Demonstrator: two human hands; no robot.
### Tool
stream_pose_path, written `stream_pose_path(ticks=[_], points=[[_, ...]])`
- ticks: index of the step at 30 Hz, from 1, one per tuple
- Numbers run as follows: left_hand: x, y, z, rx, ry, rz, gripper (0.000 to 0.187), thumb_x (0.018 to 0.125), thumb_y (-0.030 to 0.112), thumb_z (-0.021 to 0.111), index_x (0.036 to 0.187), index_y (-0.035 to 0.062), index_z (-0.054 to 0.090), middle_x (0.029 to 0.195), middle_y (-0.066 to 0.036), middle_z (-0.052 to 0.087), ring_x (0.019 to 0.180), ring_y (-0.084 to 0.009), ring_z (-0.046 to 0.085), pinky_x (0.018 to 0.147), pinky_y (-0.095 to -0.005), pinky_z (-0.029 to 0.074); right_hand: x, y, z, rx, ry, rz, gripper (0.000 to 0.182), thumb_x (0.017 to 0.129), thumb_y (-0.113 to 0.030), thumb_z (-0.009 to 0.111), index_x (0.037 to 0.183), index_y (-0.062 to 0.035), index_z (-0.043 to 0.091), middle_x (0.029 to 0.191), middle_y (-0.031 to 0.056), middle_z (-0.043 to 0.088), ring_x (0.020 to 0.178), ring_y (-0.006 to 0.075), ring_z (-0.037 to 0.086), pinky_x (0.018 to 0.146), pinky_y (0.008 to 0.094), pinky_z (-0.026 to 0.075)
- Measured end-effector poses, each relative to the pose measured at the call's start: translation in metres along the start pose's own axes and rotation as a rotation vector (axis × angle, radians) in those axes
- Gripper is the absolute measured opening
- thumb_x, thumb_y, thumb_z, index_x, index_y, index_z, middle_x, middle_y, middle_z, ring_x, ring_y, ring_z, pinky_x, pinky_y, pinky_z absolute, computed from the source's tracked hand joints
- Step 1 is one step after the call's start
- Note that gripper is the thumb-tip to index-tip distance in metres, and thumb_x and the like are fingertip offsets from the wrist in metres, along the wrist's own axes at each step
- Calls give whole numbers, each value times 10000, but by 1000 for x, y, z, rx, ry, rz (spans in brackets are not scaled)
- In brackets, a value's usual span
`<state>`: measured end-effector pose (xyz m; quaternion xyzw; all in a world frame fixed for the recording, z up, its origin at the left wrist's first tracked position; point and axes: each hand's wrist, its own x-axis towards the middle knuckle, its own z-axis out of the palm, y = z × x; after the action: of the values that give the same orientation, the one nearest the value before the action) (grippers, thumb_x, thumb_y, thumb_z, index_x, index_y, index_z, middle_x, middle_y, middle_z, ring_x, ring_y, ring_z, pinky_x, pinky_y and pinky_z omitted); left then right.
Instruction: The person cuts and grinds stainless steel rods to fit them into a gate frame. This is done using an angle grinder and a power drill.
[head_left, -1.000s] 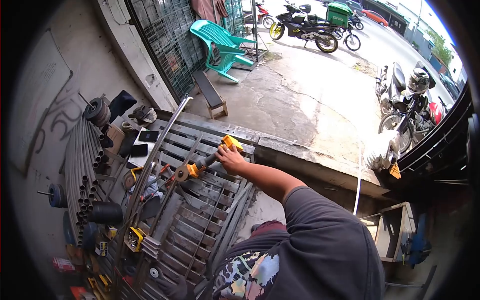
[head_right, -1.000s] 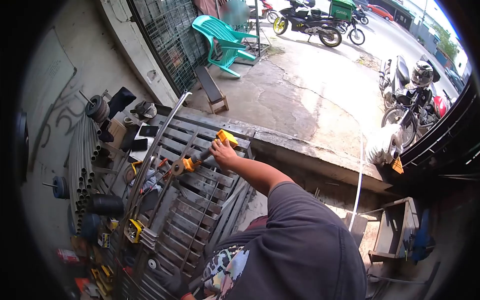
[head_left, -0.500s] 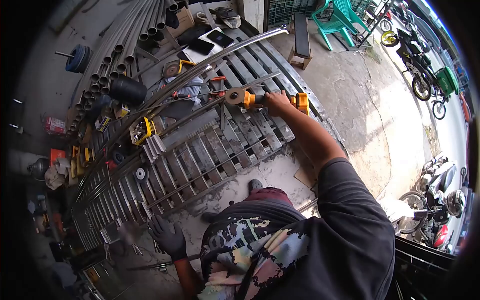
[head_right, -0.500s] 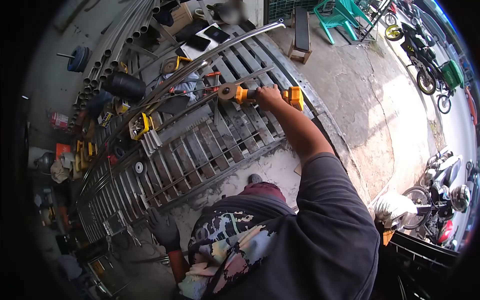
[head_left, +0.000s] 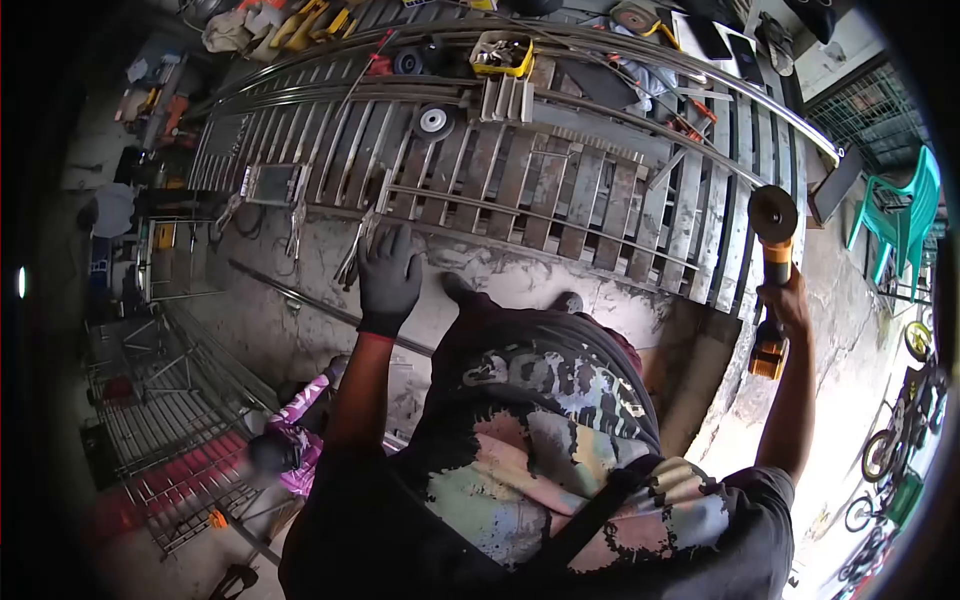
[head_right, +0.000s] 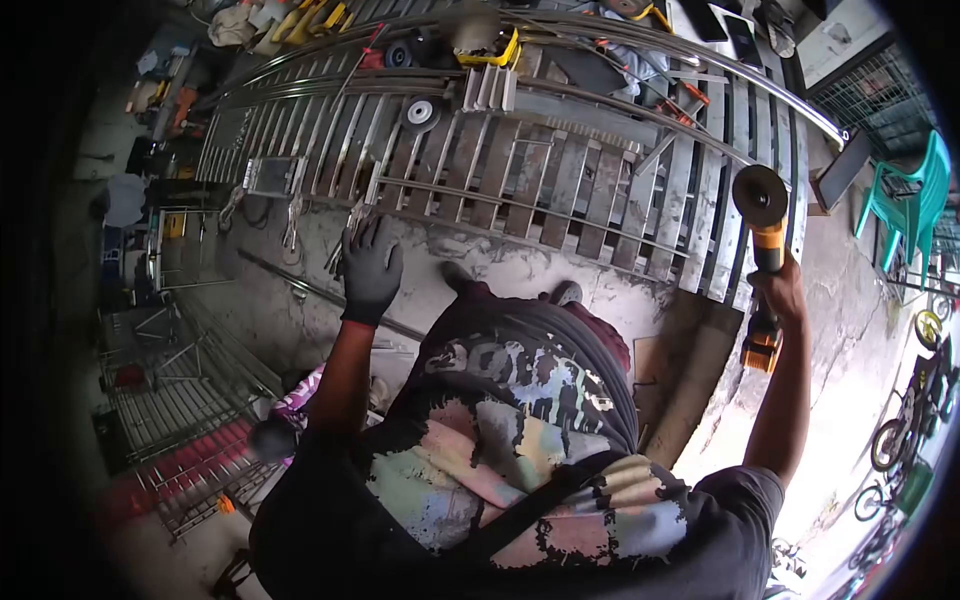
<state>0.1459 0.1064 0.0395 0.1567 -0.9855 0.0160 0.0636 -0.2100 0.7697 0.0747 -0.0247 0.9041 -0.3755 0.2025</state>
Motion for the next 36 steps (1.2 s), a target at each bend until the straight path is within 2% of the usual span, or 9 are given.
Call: stream_pose_path(ticks=[6, 10, 14, 17, 24, 25, 27, 30, 36], points=[[46, 2, 34, -186, -40, 185, 424, 1036, 212, 691, 1436, 72, 700, 1275, -162, 754, 1282, -371, 661, 1254, -600, 367, -106, -10, 74, 357, -102, 169, 305, 760, -71, 794, 1041, -37, 680, 847, 38, 688, 710, 165, 660, 694, 339, 559], [87, 20, 57, -223, -94, 324, 376, 1036, 314, 682, 1363, 137, 739, 1156, -131, 784, 1232, -351, 688, 1271, -592, 361, -152, -45, 120, 828, -164, 142, 303, 802, -90, 814, 1057, -17, 667, 918, 74, 732, 814, 200, 717, 772, 341, 584], [129, 38, 80, -381, -12, 471, 467, 956, 439, 766, 1337, 168, 768, 1448, -119, 683, 1426, -315, 578, 1323, -591, 284, -180, -40, 140, 580, -194, -6, 345, 820, -126, 856, 1121, -27, 720, 1005, 41, 758, 865, 171, 737, 810, 322, 594], [143, 45, 100, -429, 143, 569, 467, 878, 427, 845, 1251, 150, 795, 1653, -95, 547, 1569, -359, 442, 1350, -567, 251, -199, -53, 183, 857, -155, 76, 452, 758, -142, 776, 1192, -47, 695, 977, 39, 718, 893, 173, 700, 811, 356, 608], [163, 27, 160, -567, 89, 660, 237, 900, 385, 810, 955, 156, 783, 1520, -83, 667, 1532, -359, 496, 1319, -589, 287, -250, -123, 250, 923, -144, 396, 628, 877, -279, 791, 1416, -35, 580, 948, 94, 692, 751, 246, 692, 719, 411, 616], [166, 25, 162, -597, 79, 649, 237, 896, 389, 807, 941, 158, 783, 1506, -82, 673, 1518, -361, 504, 1313, -592, 293, -257, -127, 266, 1058, -103, 360, 734, 1035, -553, 687, 1538, -35, 556, 934, 94, 685, 719, 265, 685, 654, 432, 593], [166, 23, 164, -638, 81, 642, 236, 899, 390, 798, 942, 158, 783, 1475, -79, 683, 1493, -363, 517, 1304, -592, 303, -269, -145, 281, 1194, 8, 555, 842, 1073, -702, 544, 1592, -39, 528, 927, 103, 681, 705, 278, 680, 634, 441, 579], [163, 19, 166, -613, 113, 651, 240, 918, 378, 779, 999, 152, 780, 1427, -74, 691, 1468, -364, 525, 1295, -589, 313, -282, -188, 306, 1196, 22, 620, 890, 1118, -801, 343, 1529, -43, 565, 936, 145, 686, 689, 310, 680, 616, 457, 566], [164, 37, 198, -382, 106, 606, 337, 1006, 438, 648, 1114, 148, 781, 1408, -49, 697, 1507, -343, 468, 1322, -575, 258, -297, -253, 330, 1207, 70, 523, 777, 1148, -740, 362, 1445, -52, 570, 950, 164, 691, 700, 330, 663, 626, 490, 582]])
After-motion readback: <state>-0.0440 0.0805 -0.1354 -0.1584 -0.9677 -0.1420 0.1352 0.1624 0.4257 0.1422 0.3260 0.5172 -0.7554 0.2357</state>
